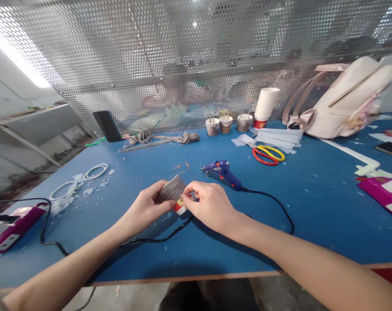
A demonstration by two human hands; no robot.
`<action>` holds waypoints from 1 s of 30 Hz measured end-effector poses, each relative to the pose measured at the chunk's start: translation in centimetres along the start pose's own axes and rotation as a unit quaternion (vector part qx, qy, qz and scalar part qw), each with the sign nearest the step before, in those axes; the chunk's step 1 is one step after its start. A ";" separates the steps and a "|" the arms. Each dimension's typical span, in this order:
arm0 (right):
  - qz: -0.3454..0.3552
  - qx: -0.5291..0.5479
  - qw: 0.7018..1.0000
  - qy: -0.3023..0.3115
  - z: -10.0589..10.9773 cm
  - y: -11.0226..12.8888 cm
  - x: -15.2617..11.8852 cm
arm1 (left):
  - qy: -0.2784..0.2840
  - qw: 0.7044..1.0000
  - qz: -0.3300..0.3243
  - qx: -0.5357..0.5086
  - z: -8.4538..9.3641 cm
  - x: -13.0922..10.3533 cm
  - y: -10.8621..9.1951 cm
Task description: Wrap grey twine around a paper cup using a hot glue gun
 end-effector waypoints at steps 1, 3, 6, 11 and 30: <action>0.000 -0.001 1.000 -0.002 0.0 0.0 0.0 | -0.001 1.000 0.000 0.004 0.0 0.0 0.0; 0.000 -0.006 1.000 -0.009 0.1 -0.1 0.0 | -0.004 1.000 -0.002 0.014 0.1 0.0 0.0; 0.001 -0.006 1.000 -0.012 0.1 -0.2 0.0 | -0.007 1.000 -0.007 0.024 0.1 0.0 -0.2; 0.005 -0.002 1.000 -0.013 0.1 -0.2 0.1 | -0.004 1.000 -0.013 0.025 0.1 0.0 -0.2; -0.009 -0.015 1.000 -0.011 0.2 -0.4 0.2 | 0.005 0.999 -0.011 0.035 -0.1 0.0 -0.1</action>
Point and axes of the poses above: each hand's wrist, its own x-axis towards the middle knuckle, its own z-axis out of the back of the hand, y = z × x, the point moved 9 cm from there along x, towards the middle knuckle, and after that the axes turned 10 degrees about -z, right-handed, at the moved point
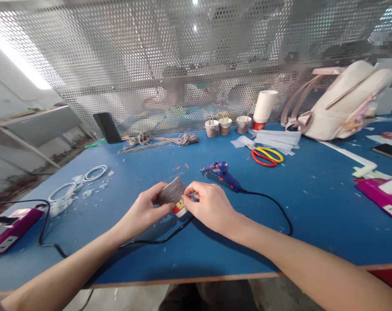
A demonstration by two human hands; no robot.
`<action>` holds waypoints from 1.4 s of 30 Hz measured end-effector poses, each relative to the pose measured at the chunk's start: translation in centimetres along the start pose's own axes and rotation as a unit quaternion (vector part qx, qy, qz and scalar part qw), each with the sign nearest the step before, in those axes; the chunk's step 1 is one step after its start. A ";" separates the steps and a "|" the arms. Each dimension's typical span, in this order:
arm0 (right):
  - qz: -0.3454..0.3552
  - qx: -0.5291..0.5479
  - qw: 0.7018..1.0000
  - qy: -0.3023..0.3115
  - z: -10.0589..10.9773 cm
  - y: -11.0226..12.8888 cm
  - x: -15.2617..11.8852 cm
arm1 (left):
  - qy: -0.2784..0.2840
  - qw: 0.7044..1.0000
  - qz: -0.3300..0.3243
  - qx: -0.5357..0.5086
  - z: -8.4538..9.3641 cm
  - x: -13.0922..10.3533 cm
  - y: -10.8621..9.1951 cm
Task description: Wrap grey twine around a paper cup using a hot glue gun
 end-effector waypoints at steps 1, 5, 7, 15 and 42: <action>-0.001 -0.002 1.000 0.000 0.0 0.0 0.0 | -0.002 1.000 -0.002 0.002 0.0 0.0 -0.1; -0.002 -0.005 1.000 0.000 0.2 0.2 0.0 | -0.006 1.000 -0.011 0.008 0.1 0.0 -0.4; -0.005 -0.003 1.000 0.001 0.2 0.1 0.0 | -0.008 1.000 -0.013 0.012 0.1 0.0 -0.5; -0.009 0.007 1.000 0.005 0.2 0.0 0.0 | -0.006 1.000 -0.015 0.023 0.1 -0.1 -0.6; -0.004 0.037 0.999 0.001 0.4 -0.6 0.1 | 0.017 0.999 -0.026 0.008 0.1 0.1 -0.4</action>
Point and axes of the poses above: each hand's wrist, its own x-axis towards the middle knuckle, its own z-axis out of the back of the hand, y = z × x, the point moved 9 cm from there along x, towards the middle knuckle, and after that the axes turned 10 degrees about -z, right-handed, at the moved point
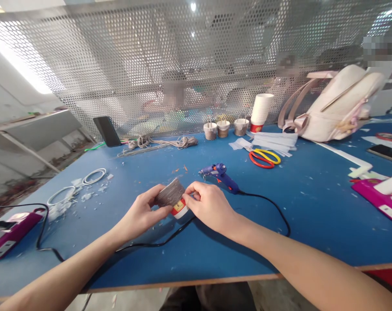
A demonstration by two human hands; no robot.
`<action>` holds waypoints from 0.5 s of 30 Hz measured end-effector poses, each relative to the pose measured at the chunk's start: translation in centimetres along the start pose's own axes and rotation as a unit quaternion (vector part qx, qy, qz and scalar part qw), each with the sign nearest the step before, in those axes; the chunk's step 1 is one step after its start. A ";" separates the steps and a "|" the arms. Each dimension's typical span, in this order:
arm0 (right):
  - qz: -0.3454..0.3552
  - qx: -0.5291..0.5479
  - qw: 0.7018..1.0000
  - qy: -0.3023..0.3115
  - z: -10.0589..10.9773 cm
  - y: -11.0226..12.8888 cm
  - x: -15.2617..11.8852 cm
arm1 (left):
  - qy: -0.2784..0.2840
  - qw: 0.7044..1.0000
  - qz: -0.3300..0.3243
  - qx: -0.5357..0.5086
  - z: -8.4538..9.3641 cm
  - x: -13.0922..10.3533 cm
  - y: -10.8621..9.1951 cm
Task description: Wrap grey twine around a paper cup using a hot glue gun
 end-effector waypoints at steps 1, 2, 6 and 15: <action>-0.002 0.002 1.000 0.001 0.0 0.0 0.0 | 0.000 1.000 0.003 -0.005 0.0 0.0 0.1; -0.004 0.004 1.000 0.002 0.0 0.0 0.0 | 0.001 1.000 0.006 -0.010 0.0 0.0 0.1; -0.011 0.010 1.000 0.004 0.0 -0.1 0.1 | 0.011 0.999 0.018 -0.040 -0.1 0.0 0.3; -0.033 0.048 0.998 0.029 -0.2 -0.3 0.5 | 0.020 0.995 0.043 -0.093 -0.3 0.0 0.5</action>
Point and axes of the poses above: each hand's wrist, its own x-axis towards the middle knuckle, its own z-axis out of the back of the hand, y = z × x, the point moved 9 cm from there along x, towards the middle knuckle, and after that the axes turned 10 degrees about -z, right-handed, at the moved point
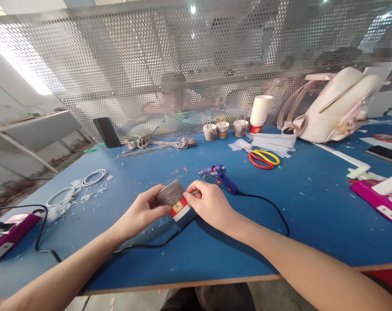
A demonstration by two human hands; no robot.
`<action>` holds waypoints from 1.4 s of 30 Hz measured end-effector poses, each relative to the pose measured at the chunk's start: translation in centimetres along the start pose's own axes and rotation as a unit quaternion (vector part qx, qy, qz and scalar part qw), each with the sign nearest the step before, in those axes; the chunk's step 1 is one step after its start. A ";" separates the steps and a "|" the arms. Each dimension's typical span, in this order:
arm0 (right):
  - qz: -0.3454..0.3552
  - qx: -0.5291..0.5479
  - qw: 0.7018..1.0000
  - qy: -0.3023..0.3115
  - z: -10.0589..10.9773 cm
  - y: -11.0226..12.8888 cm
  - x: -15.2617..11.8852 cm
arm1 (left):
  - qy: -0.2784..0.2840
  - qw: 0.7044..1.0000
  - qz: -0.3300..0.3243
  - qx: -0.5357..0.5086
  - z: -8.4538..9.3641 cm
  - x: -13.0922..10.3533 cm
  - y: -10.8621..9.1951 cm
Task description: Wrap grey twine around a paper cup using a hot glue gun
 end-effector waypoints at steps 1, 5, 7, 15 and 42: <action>-0.004 0.004 1.000 0.003 0.0 -0.1 0.1 | -0.001 1.000 -0.001 0.001 0.0 0.0 0.0; -0.001 0.026 1.000 0.008 0.0 -0.4 0.3 | -0.009 1.000 -0.005 0.001 0.1 0.0 -0.1; 0.004 0.027 1.000 0.006 0.1 -0.4 0.3 | -0.014 1.000 -0.006 0.000 0.2 0.0 -0.2; 0.038 0.003 0.999 -0.016 1.5 1.2 -0.5 | -0.034 0.999 -0.018 0.006 0.5 0.0 -0.6; 0.285 -0.238 0.905 -0.209 1.3 5.6 -3.5 | -0.032 0.978 -0.116 0.167 -0.6 -0.8 -2.1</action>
Point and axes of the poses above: each hand's wrist, its own x-axis towards the middle knuckle, its own z-axis out of the back of the hand, y = z × x, the point moved 9 cm from there along x, towards the middle knuckle, and after that the axes turned 10 degrees about -z, right-handed, at the moved point
